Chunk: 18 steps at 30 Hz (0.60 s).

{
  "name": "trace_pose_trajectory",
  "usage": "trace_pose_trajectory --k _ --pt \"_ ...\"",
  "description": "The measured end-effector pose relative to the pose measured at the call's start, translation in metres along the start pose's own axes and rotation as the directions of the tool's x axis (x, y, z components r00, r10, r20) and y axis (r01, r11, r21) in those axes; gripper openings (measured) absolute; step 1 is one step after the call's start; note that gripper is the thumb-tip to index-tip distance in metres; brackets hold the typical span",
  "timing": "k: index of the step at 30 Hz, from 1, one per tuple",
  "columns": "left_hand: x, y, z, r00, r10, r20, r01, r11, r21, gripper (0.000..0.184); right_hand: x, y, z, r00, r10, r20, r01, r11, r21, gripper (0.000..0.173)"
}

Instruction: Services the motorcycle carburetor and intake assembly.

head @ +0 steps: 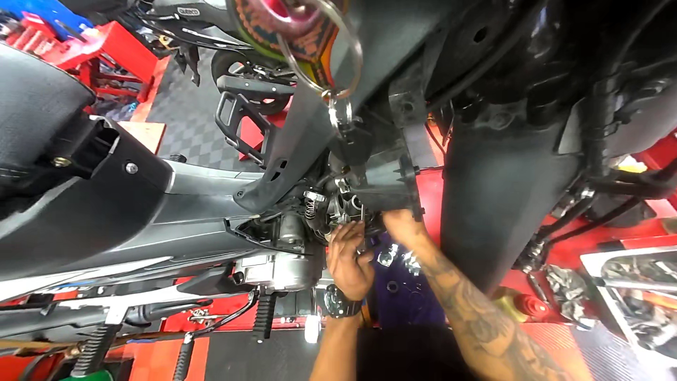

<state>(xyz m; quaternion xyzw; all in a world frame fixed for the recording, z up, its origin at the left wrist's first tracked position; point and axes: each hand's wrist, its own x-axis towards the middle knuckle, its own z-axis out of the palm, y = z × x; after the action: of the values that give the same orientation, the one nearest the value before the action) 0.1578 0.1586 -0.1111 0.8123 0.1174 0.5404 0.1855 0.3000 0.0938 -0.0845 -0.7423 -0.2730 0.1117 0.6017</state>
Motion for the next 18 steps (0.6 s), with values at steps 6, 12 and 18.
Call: trace_pose_trajectory --k 6,12,18 --pt "-0.0002 0.0010 -0.0002 1.000 -0.018 -0.001 0.018 0.999 -0.028 0.033 0.0009 -0.0013 -0.0015 1.000 -0.006 0.017 0.007 0.999 -0.036 0.028" --pt "-0.0026 0.0009 -0.0013 1.000 -0.025 0.013 0.026 0.999 -0.029 0.035 0.0007 0.0003 -0.0012 0.999 -0.038 0.000 0.038 0.999 -0.025 0.033" --pt "-0.0006 0.0014 -0.0034 1.000 -0.013 0.026 0.013 1.000 -0.002 0.038 0.0025 0.0006 -0.0015 0.999 0.031 0.018 -0.030 0.998 -0.051 0.041"
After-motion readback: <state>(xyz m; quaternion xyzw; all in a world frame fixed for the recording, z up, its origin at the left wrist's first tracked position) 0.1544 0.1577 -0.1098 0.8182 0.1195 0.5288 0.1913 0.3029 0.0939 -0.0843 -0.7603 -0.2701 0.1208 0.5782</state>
